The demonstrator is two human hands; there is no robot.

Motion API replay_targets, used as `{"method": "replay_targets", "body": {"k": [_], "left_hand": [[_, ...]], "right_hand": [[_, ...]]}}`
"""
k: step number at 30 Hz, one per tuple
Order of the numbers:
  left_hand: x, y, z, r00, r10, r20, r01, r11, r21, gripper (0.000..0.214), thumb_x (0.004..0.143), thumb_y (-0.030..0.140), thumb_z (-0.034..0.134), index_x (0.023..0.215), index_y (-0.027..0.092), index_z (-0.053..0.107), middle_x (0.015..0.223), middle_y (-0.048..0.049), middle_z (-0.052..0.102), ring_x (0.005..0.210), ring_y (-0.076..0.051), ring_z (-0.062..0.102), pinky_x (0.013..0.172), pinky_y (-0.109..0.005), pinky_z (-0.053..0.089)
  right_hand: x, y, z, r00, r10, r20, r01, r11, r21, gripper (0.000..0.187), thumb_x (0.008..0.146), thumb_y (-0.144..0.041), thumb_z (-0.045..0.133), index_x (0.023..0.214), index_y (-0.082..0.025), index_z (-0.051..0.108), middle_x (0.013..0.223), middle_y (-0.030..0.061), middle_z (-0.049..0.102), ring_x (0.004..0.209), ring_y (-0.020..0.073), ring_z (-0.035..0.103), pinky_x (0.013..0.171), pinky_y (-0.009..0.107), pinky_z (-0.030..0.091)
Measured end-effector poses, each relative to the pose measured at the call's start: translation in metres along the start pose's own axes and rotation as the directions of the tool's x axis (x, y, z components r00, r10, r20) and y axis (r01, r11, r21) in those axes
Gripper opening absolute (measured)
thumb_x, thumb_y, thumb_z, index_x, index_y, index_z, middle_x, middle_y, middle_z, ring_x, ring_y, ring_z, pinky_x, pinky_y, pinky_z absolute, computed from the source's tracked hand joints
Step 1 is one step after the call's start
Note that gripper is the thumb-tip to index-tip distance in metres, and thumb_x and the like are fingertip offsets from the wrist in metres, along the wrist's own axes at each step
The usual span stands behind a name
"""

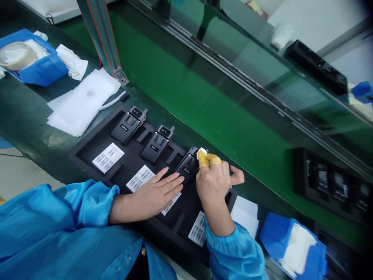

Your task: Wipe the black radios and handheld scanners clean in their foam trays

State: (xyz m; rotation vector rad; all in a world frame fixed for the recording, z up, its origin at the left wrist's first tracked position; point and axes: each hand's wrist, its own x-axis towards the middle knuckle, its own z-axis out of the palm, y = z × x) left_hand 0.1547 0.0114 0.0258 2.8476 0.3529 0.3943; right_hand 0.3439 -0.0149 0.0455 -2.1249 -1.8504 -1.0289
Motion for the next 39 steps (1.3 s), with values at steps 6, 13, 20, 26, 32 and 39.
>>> {"method": "replay_targets", "body": {"k": [6,13,20,26,32,39], "left_hand": [[0.000,-0.001,0.003,1.000,0.006,-0.008,-0.006,1.000,0.012,0.036,0.094,0.020,0.039,0.127,0.010,0.049,0.138,-0.0115,0.047,0.129,-0.026,0.041,0.111,-0.050,0.024],[-0.001,0.000,0.005,1.000,0.017,-0.025,-0.017,1.000,0.014,0.036,0.094,0.021,0.039,0.127,0.008,0.049,0.140,-0.0116,0.044,0.132,-0.025,0.037,0.113,-0.048,0.023],[-0.003,0.001,0.005,0.995,0.046,-0.089,-0.041,0.998,0.054,0.033,0.093,0.018,0.041,0.121,0.006,0.054,0.130,-0.0142,0.054,0.126,-0.026,0.046,0.112,-0.051,0.026],[-0.005,0.000,0.009,0.991,0.061,-0.120,-0.054,0.997,0.061,0.032,0.091,0.016,0.043,0.118,0.005,0.056,0.129,-0.0150,0.055,0.123,-0.027,0.048,0.111,-0.051,0.026],[-0.004,0.000,0.010,0.988,0.054,-0.146,-0.048,0.998,0.042,0.030,0.091,0.015,0.043,0.116,0.005,0.058,0.127,-0.0148,0.056,0.121,-0.027,0.050,0.110,-0.049,0.029],[-0.026,-0.012,-0.016,0.985,-0.016,-0.171,0.014,1.000,-0.014,0.033,0.092,0.022,0.043,0.117,0.006,0.057,0.127,-0.0147,0.056,0.121,-0.027,0.050,0.110,-0.053,0.025]], "right_hand": [[-0.018,0.001,-0.008,0.999,0.040,0.033,-0.040,0.999,-0.019,0.024,0.075,-0.008,0.048,0.052,-0.018,0.049,0.074,0.0025,0.057,0.072,0.0147,0.043,0.083,0.041,0.025],[-0.036,-0.006,-0.028,0.995,0.088,0.052,-0.088,0.996,-0.003,0.019,0.076,-0.008,0.049,0.061,-0.018,0.055,0.079,0.0038,0.060,0.072,0.0147,0.043,0.081,0.039,0.026],[-0.041,-0.033,-0.026,0.997,-0.027,0.075,0.015,0.989,0.150,0.024,0.081,-0.007,0.045,0.071,-0.021,0.063,0.086,0.0025,0.063,0.075,0.0135,0.046,0.084,0.039,0.024],[-0.048,-0.027,-0.028,0.995,-0.013,0.099,0.004,0.996,0.091,0.023,0.079,-0.007,0.047,0.063,-0.019,0.059,0.082,0.0023,0.063,0.073,0.0139,0.045,0.084,0.040,0.024],[-0.053,-0.015,-0.039,0.996,0.025,0.091,-0.025,1.000,-0.009,0.022,0.071,-0.005,0.050,0.052,-0.018,0.048,0.080,0.0035,0.061,0.073,0.0152,0.043,0.080,0.038,0.026],[-0.013,-0.021,-0.036,0.998,0.016,0.053,-0.019,0.998,0.054,0.015,0.067,-0.008,0.050,0.058,-0.019,0.051,0.075,0.0050,0.054,0.070,0.0162,0.038,0.075,0.037,0.027]]}}
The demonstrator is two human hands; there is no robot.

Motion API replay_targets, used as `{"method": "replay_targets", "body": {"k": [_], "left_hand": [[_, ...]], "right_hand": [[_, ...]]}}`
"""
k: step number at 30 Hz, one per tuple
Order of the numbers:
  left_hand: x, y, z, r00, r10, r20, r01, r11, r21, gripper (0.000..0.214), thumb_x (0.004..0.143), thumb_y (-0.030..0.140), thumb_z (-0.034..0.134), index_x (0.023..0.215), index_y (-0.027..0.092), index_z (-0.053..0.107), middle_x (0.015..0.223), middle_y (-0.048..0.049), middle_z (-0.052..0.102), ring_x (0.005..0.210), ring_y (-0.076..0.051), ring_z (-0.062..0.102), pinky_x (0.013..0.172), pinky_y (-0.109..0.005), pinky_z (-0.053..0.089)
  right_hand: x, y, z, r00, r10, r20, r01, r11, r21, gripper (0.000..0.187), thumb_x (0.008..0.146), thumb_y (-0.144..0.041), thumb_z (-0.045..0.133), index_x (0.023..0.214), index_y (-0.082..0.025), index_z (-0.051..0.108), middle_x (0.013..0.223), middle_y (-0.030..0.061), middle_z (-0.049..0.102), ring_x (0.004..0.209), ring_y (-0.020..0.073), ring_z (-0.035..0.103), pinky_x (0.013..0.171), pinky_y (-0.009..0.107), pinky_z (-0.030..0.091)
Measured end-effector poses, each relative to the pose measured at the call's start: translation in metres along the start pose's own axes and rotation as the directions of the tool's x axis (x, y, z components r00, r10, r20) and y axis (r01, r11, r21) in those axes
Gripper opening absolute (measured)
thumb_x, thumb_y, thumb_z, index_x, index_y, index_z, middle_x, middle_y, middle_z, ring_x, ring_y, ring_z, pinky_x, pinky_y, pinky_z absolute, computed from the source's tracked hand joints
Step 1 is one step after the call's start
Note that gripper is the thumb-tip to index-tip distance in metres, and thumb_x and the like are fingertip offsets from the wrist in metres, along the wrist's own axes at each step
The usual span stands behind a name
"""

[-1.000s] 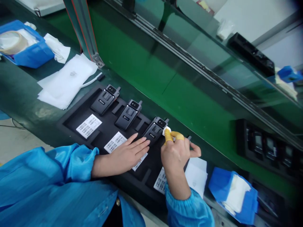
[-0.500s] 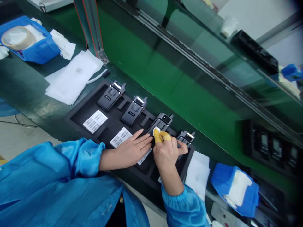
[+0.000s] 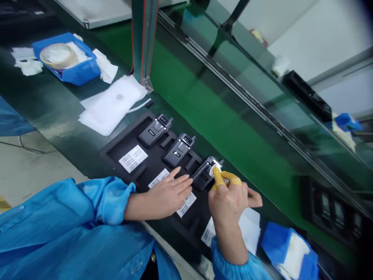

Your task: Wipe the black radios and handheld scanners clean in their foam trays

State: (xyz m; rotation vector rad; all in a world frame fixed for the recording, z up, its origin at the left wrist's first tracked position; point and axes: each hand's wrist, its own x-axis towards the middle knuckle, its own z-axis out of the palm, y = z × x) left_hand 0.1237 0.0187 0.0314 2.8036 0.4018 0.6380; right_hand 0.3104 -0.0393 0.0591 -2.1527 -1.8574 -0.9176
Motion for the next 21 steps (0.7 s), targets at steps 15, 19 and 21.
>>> {"method": "replay_targets", "body": {"k": [15,19,21], "left_hand": [[-0.031,-0.045,-0.015,0.977,-0.214,0.026,0.212,0.976,0.056,0.036,0.094,0.029,0.043,0.123,0.010,0.054,0.133,-0.0090,0.053,0.127,-0.024,0.044,0.114,-0.047,0.016],[-0.030,-0.045,-0.017,0.977,-0.209,0.036,0.207,0.977,0.055,0.036,0.094,0.027,0.043,0.124,0.010,0.052,0.135,-0.0091,0.051,0.128,-0.024,0.042,0.113,-0.046,0.018],[-0.030,-0.045,-0.017,0.977,-0.209,0.038,0.207,0.977,0.057,0.036,0.094,0.027,0.043,0.124,0.010,0.053,0.134,-0.0092,0.052,0.128,-0.024,0.042,0.113,-0.046,0.018]], "right_hand": [[0.073,-0.060,0.048,0.984,-0.180,0.019,0.178,0.982,0.065,0.024,0.078,-0.006,0.048,0.063,-0.019,0.062,0.088,0.0035,0.063,0.080,0.0165,0.043,0.087,0.040,0.021],[0.065,-0.055,0.043,0.988,-0.152,0.001,0.152,0.988,0.025,0.024,0.077,-0.007,0.048,0.059,-0.019,0.059,0.083,0.0036,0.062,0.076,0.0162,0.041,0.086,0.039,0.022],[0.066,-0.059,0.042,0.989,-0.145,-0.004,0.145,0.989,0.025,0.022,0.077,-0.007,0.049,0.062,-0.019,0.060,0.083,0.0033,0.062,0.075,0.0159,0.042,0.086,0.039,0.021]]}}
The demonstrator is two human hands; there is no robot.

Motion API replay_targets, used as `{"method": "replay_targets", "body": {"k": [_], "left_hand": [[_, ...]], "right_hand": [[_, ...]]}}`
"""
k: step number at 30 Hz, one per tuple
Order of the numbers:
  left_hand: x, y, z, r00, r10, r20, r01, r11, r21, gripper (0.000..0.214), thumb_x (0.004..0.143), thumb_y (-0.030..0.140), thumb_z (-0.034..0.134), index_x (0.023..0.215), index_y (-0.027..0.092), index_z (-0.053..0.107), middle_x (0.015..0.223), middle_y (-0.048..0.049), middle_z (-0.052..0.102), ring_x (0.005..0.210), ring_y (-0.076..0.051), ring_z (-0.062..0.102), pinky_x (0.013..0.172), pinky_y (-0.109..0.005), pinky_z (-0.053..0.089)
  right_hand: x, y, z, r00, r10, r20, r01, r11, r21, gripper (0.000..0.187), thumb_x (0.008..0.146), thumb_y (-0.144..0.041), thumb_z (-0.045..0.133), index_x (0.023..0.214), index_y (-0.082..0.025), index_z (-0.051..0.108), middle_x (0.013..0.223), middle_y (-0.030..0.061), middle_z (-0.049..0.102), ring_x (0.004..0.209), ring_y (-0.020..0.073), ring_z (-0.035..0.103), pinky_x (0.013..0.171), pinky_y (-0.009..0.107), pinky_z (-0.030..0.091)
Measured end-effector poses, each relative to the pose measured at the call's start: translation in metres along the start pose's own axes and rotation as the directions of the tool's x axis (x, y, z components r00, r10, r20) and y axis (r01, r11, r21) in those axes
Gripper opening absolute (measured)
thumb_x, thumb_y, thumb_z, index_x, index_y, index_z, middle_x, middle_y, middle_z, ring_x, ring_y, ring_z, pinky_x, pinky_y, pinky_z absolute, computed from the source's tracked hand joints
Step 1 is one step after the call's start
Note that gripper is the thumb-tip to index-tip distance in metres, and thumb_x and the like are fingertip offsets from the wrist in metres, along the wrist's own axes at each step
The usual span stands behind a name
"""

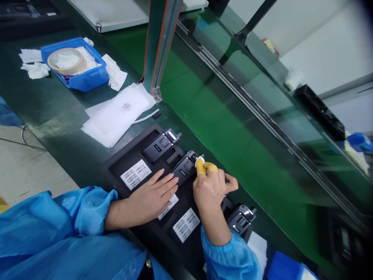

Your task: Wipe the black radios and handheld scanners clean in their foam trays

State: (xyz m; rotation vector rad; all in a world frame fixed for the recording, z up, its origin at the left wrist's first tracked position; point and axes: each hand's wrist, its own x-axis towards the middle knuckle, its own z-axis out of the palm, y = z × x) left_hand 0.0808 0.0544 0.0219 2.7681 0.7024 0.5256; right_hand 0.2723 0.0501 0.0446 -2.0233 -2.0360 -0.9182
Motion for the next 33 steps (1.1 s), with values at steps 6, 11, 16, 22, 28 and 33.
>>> {"method": "replay_targets", "body": {"k": [6,11,16,22,28,33], "left_hand": [[0.002,-0.001,0.000,1.000,0.000,-0.008,0.000,1.000,0.021,0.035,0.093,0.026,0.043,0.122,0.010,0.054,0.131,-0.0086,0.054,0.127,-0.024,0.043,0.113,-0.046,0.018],[0.002,0.000,0.000,1.000,0.007,-0.003,-0.007,1.000,0.022,0.035,0.093,0.025,0.044,0.123,0.010,0.053,0.133,-0.0086,0.053,0.126,-0.024,0.044,0.113,-0.046,0.019],[0.001,0.001,-0.002,1.000,0.009,0.020,-0.009,1.000,0.000,0.036,0.094,0.027,0.042,0.124,0.010,0.053,0.135,-0.0111,0.050,0.129,-0.025,0.041,0.112,-0.048,0.021],[-0.003,0.002,0.000,0.999,0.031,-0.023,-0.031,0.999,-0.015,0.035,0.094,0.025,0.041,0.121,0.008,0.056,0.130,-0.0122,0.055,0.126,-0.026,0.044,0.112,-0.051,0.021],[-0.005,0.001,0.001,0.996,0.054,-0.070,-0.053,0.998,0.025,0.032,0.093,0.023,0.042,0.117,0.007,0.058,0.127,-0.0135,0.057,0.123,-0.025,0.048,0.111,-0.050,0.025],[-0.004,0.001,0.000,0.999,0.044,-0.032,-0.044,0.999,0.005,0.033,0.093,0.022,0.042,0.118,0.007,0.058,0.129,-0.0141,0.055,0.124,-0.026,0.047,0.112,-0.050,0.024]], "right_hand": [[0.014,-0.010,0.007,0.999,0.000,-0.037,0.001,1.000,0.028,0.022,0.077,-0.006,0.050,0.060,-0.018,0.059,0.085,0.0026,0.064,0.076,0.0152,0.044,0.086,0.040,0.022],[-0.003,0.005,0.006,0.999,0.022,-0.030,-0.023,1.000,-0.005,0.019,0.074,-0.005,0.048,0.065,-0.018,0.059,0.079,0.0023,0.061,0.073,0.0148,0.044,0.083,0.040,0.024],[-0.028,0.007,-0.011,0.993,0.098,-0.062,-0.093,0.993,0.071,0.020,0.076,-0.006,0.048,0.082,-0.019,0.062,0.082,0.0024,0.061,0.069,0.0134,0.045,0.080,0.039,0.026],[-0.031,-0.026,-0.022,0.999,-0.011,-0.037,0.017,0.988,0.153,0.023,0.080,-0.006,0.048,0.085,-0.021,0.064,0.089,0.0010,0.066,0.073,0.0126,0.048,0.083,0.038,0.025],[-0.031,-0.035,-0.015,1.000,-0.026,0.007,0.025,0.991,0.134,0.022,0.082,-0.007,0.047,0.076,-0.020,0.064,0.090,0.0028,0.067,0.074,0.0137,0.047,0.084,0.039,0.025],[-0.045,-0.015,-0.022,1.000,0.000,-0.029,0.003,0.997,0.075,0.022,0.078,-0.006,0.049,0.082,-0.022,0.063,0.086,0.0008,0.065,0.072,0.0132,0.047,0.081,0.038,0.025]]}}
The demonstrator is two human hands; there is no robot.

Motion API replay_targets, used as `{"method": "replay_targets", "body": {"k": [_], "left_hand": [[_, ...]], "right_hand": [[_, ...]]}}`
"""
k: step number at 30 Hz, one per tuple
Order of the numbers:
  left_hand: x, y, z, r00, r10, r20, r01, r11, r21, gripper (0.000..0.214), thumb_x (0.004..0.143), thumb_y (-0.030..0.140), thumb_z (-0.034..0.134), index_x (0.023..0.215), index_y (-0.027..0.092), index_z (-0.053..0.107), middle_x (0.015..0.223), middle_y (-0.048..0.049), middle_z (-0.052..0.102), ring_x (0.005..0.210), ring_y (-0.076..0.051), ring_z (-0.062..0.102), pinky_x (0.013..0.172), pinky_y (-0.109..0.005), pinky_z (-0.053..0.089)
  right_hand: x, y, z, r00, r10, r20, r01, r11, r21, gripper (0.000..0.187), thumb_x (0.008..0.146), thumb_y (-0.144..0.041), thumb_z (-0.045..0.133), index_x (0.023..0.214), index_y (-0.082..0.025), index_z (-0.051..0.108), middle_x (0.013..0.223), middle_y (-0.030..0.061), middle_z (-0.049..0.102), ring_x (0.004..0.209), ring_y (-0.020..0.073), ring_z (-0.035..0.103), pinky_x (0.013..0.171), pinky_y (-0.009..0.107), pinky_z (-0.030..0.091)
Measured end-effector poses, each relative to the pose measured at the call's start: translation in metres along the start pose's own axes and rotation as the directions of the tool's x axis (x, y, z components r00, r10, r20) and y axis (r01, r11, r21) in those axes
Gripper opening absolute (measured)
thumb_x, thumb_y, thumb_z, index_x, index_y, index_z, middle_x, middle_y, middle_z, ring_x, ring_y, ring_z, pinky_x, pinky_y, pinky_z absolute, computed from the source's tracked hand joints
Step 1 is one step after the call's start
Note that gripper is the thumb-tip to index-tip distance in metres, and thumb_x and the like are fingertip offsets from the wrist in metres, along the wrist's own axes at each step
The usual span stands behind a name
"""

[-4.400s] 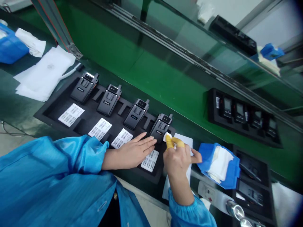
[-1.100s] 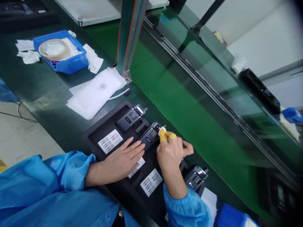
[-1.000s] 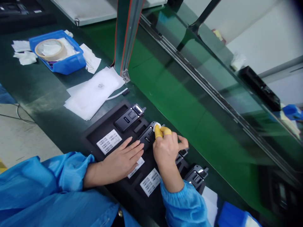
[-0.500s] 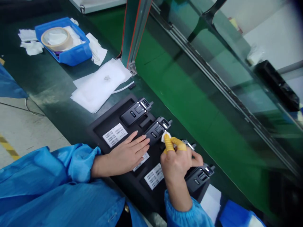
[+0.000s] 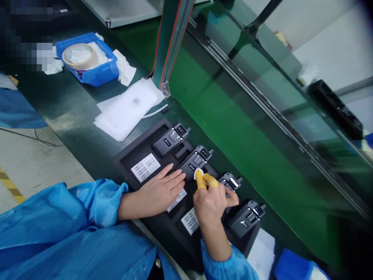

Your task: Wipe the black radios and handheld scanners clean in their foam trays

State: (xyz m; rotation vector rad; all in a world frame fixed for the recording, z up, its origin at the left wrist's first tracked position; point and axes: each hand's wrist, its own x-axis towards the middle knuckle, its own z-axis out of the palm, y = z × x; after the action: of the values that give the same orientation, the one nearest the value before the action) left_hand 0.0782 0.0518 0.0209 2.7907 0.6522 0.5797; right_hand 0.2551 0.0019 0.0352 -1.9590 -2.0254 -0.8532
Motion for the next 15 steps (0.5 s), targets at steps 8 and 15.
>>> {"method": "replay_targets", "body": {"k": [8,15], "left_hand": [[-0.008,-0.006,-0.015,0.991,-0.075,-0.107,0.063,0.992,-0.110,0.030,0.091,0.026,0.046,0.114,0.011,0.060,0.126,-0.0097,0.058,0.124,-0.024,0.047,0.114,-0.047,0.020],[-0.029,-0.056,-0.037,0.955,-0.289,-0.062,0.288,0.957,-0.019,0.034,0.093,0.027,0.045,0.121,0.012,0.056,0.135,-0.0098,0.050,0.132,-0.031,0.036,0.111,-0.055,0.021]], "right_hand": [[0.064,0.014,-0.004,0.987,0.051,-0.151,-0.049,0.999,0.018,0.025,0.070,-0.008,0.049,0.083,-0.024,0.064,0.085,0.0029,0.062,0.068,0.0144,0.040,0.074,0.037,0.023],[0.106,-0.023,0.034,0.990,-0.140,-0.014,0.141,0.988,0.065,0.018,0.072,-0.007,0.050,0.060,-0.018,0.059,0.088,0.0035,0.061,0.079,0.0159,0.042,0.082,0.039,0.021]]}}
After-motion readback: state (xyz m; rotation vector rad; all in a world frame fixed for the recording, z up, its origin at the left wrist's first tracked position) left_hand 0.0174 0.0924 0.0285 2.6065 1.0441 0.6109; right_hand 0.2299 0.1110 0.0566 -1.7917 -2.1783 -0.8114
